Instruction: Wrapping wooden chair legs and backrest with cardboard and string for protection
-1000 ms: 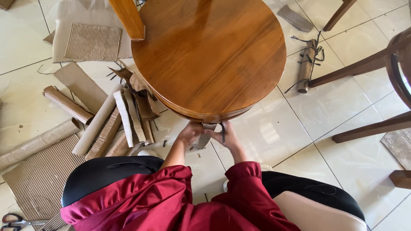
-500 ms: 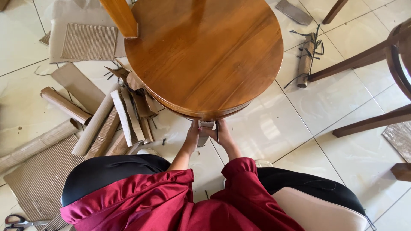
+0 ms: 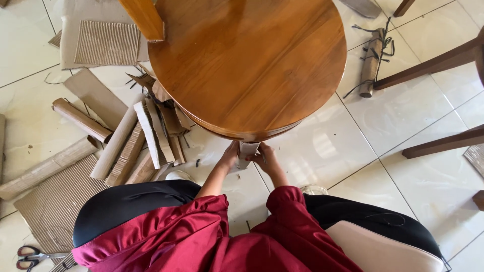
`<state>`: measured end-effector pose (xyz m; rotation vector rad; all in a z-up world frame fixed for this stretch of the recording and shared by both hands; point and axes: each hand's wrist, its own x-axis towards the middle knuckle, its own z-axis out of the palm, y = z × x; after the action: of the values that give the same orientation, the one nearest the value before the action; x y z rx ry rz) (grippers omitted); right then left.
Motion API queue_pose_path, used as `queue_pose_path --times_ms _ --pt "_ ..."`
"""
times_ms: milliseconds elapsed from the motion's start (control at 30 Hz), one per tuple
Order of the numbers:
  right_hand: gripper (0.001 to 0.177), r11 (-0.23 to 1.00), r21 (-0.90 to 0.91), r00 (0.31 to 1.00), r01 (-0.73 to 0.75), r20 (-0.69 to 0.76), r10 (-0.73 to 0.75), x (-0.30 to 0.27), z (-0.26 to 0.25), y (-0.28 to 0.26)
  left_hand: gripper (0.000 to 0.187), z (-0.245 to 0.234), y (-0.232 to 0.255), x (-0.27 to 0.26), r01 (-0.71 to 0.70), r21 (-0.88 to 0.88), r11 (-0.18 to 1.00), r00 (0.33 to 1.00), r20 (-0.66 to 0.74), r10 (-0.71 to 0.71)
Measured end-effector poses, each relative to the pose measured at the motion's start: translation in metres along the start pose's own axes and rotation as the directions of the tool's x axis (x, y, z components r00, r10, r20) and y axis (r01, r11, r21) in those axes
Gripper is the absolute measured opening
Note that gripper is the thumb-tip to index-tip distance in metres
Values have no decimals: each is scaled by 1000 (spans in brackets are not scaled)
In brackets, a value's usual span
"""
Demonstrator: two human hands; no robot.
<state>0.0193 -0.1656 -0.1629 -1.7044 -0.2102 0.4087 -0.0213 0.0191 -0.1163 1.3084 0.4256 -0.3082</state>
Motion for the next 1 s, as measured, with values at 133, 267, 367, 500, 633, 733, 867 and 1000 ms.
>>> queue_pose_path --times_ms 133,267,367,500,633,733,867,1000 --pt "61 1000 19 991 4 137 -6 2 -14 1 54 -16 -53 43 47 -4 999 999 20 -47" --pt "55 997 -77 990 31 143 -20 13 -12 22 64 -9 -39 33 39 -15 999 999 38 -39" --pt "52 997 -74 991 8 131 1 9 -11 -4 65 2 -8 13 50 -32 998 998 26 -50" --pt "61 992 -118 995 41 95 -29 14 -17 -9 71 25 35 -13 1 -49 999 999 35 1" --pt "65 989 -120 994 91 63 -84 19 -14 14 70 38 64 -36 98 -114 989 995 35 -94" --pt "66 985 -106 990 135 48 -131 12 -7 9 74 32 51 -25 127 -86 988 991 52 -122" --pt "77 962 -131 971 240 35 -238 18 -3 27 75 12 18 -5 122 -57 991 992 46 -120" --pt "74 992 -63 991 111 77 -106 11 -6 4 73 9 8 0 141 -38 989 989 55 -139"
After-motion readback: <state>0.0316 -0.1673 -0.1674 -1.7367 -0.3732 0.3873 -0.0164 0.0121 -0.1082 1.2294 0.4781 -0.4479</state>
